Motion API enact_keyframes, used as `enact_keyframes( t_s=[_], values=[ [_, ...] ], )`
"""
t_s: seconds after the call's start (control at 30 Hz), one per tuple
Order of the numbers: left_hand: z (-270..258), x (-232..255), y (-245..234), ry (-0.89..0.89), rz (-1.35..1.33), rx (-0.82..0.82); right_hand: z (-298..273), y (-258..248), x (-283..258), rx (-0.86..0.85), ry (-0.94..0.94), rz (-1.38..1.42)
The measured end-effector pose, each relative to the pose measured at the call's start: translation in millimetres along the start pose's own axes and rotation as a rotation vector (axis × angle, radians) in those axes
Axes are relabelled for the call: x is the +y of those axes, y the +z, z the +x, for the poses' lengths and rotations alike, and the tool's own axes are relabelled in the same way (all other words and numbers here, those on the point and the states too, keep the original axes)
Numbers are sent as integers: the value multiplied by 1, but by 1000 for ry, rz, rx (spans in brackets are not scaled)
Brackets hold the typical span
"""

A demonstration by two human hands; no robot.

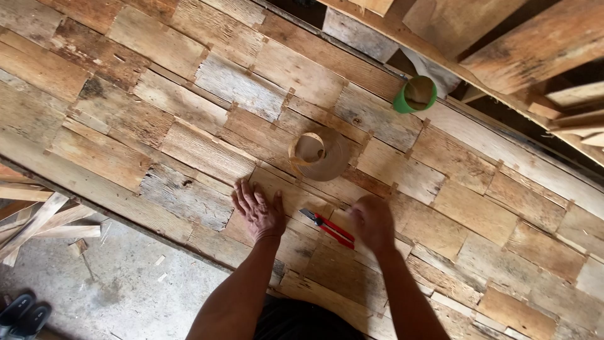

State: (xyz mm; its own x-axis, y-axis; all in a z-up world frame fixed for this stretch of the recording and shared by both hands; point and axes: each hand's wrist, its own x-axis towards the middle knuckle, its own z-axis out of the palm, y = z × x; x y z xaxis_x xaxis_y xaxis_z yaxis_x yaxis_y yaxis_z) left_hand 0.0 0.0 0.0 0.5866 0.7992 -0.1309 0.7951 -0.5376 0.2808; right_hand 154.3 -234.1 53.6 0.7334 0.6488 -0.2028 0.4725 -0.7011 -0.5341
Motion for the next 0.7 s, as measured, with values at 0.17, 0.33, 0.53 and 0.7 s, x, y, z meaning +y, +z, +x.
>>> enact_keyframes(
  t_s=[0.17,0.33,0.53,0.7],
  values=[
    [-1,-3,3,30,74,13,-52,17,-43,139,-163,-19],
    [-7,1,-5,49,38,-22,-73,33,-51,223,-125,-87],
    [-5,4,-7,85,53,61,-90,31,-47,229,-76,-77],
    [-13,-4,-6,78,-45,92,-156,42,-26,424,245,80]
  ],
)
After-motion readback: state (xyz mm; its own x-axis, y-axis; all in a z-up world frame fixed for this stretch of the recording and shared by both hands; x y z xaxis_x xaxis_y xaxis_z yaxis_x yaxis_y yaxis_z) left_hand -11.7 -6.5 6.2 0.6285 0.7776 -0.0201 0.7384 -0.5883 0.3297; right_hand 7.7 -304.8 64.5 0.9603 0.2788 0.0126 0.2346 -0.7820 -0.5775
